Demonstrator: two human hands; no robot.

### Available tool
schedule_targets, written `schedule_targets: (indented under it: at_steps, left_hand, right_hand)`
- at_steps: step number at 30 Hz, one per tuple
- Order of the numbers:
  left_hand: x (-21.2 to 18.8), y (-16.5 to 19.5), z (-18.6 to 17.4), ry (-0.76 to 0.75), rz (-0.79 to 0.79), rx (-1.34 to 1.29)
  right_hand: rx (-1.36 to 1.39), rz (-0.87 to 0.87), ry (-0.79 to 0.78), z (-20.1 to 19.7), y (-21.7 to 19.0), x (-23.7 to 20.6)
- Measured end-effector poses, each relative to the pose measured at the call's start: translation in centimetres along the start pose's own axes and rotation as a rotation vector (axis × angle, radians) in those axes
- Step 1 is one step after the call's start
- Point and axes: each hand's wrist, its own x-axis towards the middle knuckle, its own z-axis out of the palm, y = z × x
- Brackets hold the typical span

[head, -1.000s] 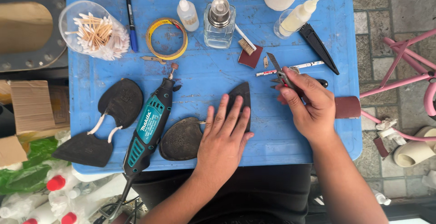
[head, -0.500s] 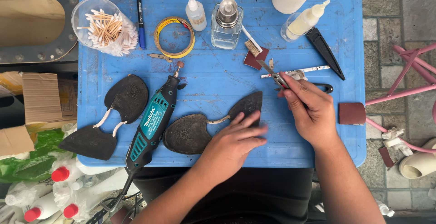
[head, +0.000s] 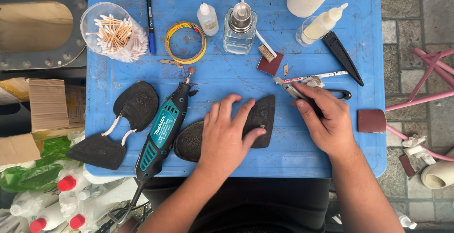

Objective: The person uses a rotary tool to grind and smooth the surface of black sandal soles. They also use a utility knife to scrape and remove material from the soles. The person handles the sandals and tools throughout the process.

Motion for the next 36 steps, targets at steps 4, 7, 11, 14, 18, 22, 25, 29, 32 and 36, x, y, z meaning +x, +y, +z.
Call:
schedule_targets:
  at_steps: [4,7,11,14,18,22,25,29,32,36]
  left_hand:
    - [0.2,-1.7,-0.1,0.014,-0.003,-0.145]
    - [0.3,-2.1,-0.4,0.018,0.003,-0.186]
    - [0.3,-1.9,-1.3,0.006,0.157,-0.208]
    - [0.3,-1.5,-1.1,0.047,0.264,-0.046]
    - [0.3,-1.9,0.0,0.038,0.147,-0.065]
    - [0.0,-2.5,0.6,0.075,0.070,-0.099]
    - [-0.1,-2.4,0.2,0.077,0.123,-0.140]
    - [0.6,-1.4,0.2,0.072,0.112,-0.024]
    - [1.2,-0.2,0.8,0.044,-0.021,0.041]
    - [1.9,0.6,1.7,0.019,-0.108,0.127]
  right_hand:
    - [-0.015,-0.003,-0.004,0.0,-0.3,0.0]
    - [-0.066,0.039,-0.009,0.1,-0.5,0.1]
    - [-0.071,0.015,-0.018,0.2,-0.7,0.2]
    - [-0.075,0.009,-0.020,0.2,-0.7,0.2]
    - [-0.081,0.018,-0.022,0.2,-0.3,0.2]
    - [-0.037,-0.139,0.066,0.0,0.1,-0.1]
    - [0.084,-0.066,0.221,-0.1,0.3,-0.3]
    - [-0.130,-0.057,0.325,-0.7,0.4,0.3]
    - [-0.387,0.013,0.238,-2.0,-0.4,1.3]
    - [-0.456,-0.010,0.142,-3.7,-2.0,3.1]
